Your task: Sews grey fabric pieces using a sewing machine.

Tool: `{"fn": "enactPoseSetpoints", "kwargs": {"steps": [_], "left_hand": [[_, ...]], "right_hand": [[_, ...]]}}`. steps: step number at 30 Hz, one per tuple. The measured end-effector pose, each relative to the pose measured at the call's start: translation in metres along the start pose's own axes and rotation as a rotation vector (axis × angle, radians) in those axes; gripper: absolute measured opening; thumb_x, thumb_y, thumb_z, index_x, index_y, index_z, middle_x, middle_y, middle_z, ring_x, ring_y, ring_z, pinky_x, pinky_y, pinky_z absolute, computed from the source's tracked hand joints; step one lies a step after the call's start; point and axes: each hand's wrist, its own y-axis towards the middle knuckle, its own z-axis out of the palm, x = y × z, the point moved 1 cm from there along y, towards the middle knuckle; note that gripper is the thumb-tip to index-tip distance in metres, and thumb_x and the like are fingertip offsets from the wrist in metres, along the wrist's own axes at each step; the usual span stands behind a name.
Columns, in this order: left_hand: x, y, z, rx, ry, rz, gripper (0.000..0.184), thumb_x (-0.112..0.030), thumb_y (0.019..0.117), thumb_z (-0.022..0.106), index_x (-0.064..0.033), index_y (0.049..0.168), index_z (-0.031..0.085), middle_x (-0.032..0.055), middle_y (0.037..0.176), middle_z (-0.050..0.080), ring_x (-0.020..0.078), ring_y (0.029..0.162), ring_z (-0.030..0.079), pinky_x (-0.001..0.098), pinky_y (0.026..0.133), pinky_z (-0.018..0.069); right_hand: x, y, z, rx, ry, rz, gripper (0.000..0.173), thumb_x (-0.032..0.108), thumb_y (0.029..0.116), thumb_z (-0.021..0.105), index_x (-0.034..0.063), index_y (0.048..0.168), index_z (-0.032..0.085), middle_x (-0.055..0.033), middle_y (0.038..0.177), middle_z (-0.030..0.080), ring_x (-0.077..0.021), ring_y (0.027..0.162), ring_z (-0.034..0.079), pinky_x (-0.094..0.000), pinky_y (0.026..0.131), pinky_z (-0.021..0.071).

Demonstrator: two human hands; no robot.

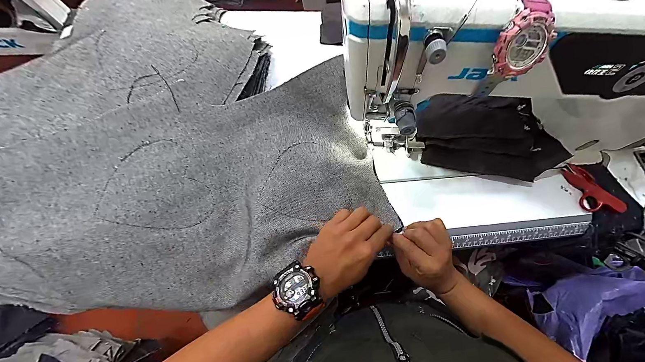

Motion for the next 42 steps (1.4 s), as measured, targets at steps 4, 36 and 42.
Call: {"fn": "enactPoseSetpoints", "kwargs": {"steps": [4,36,42], "left_hand": [[-0.012,-0.001,-0.003,0.102,0.038,-0.069,0.026,-0.012,0.0989,0.054,-0.0017,0.115,0.072,0.0155,0.108,0.073,0.0319,0.110,0.070,0.0441,0.094,0.0580],[0.060,0.028,0.014,0.088,-0.150,-0.207,0.058,-0.056,0.0984,0.052,-0.0136,0.136,0.066,0.0139,0.143,0.060,0.0324,0.137,0.054,0.0491,0.115,0.0411],[0.091,0.042,0.016,0.080,-0.189,-0.147,0.056,-0.055,0.0978,0.054,-0.0126,0.130,0.070,0.0196,0.132,0.061,0.0367,0.126,0.058,0.0499,0.107,0.0466]], "right_hand": [[-0.004,0.014,-0.019,0.184,0.144,0.136,0.014,0.016,0.0928,0.069,0.0067,0.097,0.078,-0.0073,0.087,0.070,-0.0200,0.087,0.066,-0.0334,0.080,0.0543],[-0.004,0.041,-0.009,0.311,0.071,0.143,0.013,0.006,0.0977,0.063,0.0042,0.097,0.076,-0.0095,0.106,0.075,-0.0249,0.115,0.069,-0.0378,0.100,0.0555],[-0.021,0.062,0.002,0.376,0.049,0.140,0.014,0.009,0.0982,0.064,0.0052,0.096,0.077,-0.0095,0.105,0.075,-0.0227,0.106,0.070,-0.0378,0.095,0.0559]]}}
